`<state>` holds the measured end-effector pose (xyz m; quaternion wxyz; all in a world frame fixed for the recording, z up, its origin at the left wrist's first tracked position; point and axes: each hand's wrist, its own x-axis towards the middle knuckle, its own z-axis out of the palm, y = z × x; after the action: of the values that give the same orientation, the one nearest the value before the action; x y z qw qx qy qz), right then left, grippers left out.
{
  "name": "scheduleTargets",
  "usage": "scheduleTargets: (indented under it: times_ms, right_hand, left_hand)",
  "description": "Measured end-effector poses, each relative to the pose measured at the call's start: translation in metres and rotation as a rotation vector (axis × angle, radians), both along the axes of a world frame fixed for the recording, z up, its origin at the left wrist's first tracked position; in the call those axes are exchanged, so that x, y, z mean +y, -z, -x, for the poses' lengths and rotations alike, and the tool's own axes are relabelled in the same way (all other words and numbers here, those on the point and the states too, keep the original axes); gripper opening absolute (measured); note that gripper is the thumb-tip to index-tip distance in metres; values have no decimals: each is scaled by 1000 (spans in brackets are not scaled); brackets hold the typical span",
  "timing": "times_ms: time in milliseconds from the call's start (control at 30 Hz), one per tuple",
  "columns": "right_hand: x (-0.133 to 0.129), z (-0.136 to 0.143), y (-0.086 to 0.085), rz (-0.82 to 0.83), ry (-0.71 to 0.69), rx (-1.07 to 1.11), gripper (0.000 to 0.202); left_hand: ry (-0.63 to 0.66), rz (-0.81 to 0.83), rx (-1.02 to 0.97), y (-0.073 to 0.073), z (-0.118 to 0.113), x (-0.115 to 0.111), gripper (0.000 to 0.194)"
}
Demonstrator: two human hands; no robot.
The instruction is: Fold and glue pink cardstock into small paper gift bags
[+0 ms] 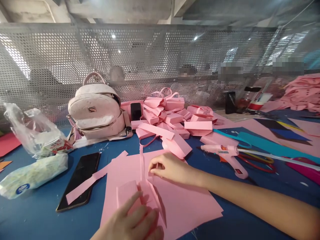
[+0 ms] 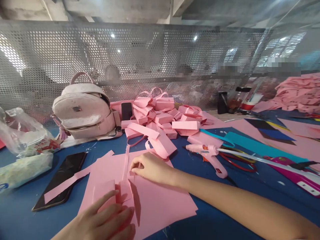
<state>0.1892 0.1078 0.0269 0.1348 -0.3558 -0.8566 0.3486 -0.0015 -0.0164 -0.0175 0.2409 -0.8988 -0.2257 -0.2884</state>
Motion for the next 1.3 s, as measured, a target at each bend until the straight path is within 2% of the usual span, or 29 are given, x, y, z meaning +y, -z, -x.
scheduleTargets:
  times_ms: [100, 267, 367, 567, 667, 933, 1100, 1200, 1300]
  right_hand:
    - [4, 1, 1, -20, 10, 15, 17]
    - [4, 0, 1, -36, 23, 16, 16]
    - [0, 0, 0, -39, 25, 12, 17]
    - [-8, 0, -3, -71, 10, -6, 16]
    - [-10, -2, -4, -90, 14, -16, 16]
    - [-21, -12, -13, -110, 34, -45, 16]
    - [-31, -21, -18, -214, -10, -134, 21]
    - [-38, -27, -14, -262, -58, -88, 18]
    - [-48, -37, -14, -285, -94, -65, 18]
  left_hand:
    - [45, -18, -59, 7, 0, 6, 25]
    - [106, 15, -25, 12, 1, 12, 18]
    - [117, 34, 0, 6, 0, 13, 18]
    - [100, 115, 74, -22, -10, 12, 14]
    - [94, 132, 105, -30, -13, 9, 15]
    - [86, 126, 173, -31, -20, 6, 20]
    - [73, 202, 196, -34, -21, 9, 23]
    - [77, 217, 176, -31, -20, 12, 27]
    - [66, 181, 176, -26, -19, 13, 22]
